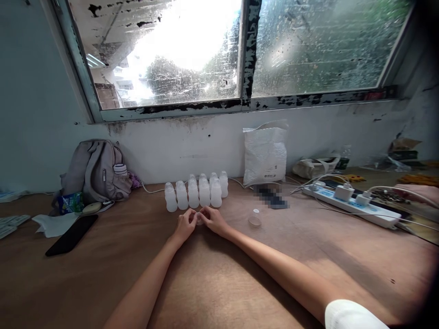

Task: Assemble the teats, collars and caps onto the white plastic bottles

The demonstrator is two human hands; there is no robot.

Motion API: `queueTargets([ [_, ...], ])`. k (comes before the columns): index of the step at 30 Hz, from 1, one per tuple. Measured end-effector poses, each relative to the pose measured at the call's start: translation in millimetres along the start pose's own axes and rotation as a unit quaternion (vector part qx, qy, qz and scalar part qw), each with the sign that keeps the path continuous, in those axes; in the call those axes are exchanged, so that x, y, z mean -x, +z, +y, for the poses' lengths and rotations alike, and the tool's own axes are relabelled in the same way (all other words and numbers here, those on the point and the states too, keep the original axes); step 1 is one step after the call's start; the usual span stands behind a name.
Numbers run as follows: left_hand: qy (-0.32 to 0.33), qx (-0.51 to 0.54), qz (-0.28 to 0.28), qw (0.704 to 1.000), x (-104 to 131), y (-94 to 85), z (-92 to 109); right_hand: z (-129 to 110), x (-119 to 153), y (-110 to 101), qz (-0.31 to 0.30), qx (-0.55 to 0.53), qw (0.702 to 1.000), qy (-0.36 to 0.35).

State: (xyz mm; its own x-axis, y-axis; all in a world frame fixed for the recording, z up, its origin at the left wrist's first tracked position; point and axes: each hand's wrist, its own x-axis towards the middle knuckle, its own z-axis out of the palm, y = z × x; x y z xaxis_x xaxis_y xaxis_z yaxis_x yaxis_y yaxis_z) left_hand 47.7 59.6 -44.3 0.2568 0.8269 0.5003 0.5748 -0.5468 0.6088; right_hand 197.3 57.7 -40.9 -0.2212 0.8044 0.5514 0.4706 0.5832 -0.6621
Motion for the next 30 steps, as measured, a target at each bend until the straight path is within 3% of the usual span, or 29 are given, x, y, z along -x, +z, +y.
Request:
queueTargets([
  [12,-0.009,-0.024,0.012,1.0,-1.3,3.6,0.0,4.3,-0.2,2.6,0.003,0.008,1.0,0.008],
  [23,-0.009,0.027,-0.002,1.0,-2.0,-2.4,-5.1,1.5,-1.0,0.3,-0.02,-0.027,0.999,0.006],
  [30,-0.023,0.024,0.008,0.999,-5.2,2.8,-4.1,9.5,-1.8,6.7,-0.007,-0.022,1.0,0.018],
])
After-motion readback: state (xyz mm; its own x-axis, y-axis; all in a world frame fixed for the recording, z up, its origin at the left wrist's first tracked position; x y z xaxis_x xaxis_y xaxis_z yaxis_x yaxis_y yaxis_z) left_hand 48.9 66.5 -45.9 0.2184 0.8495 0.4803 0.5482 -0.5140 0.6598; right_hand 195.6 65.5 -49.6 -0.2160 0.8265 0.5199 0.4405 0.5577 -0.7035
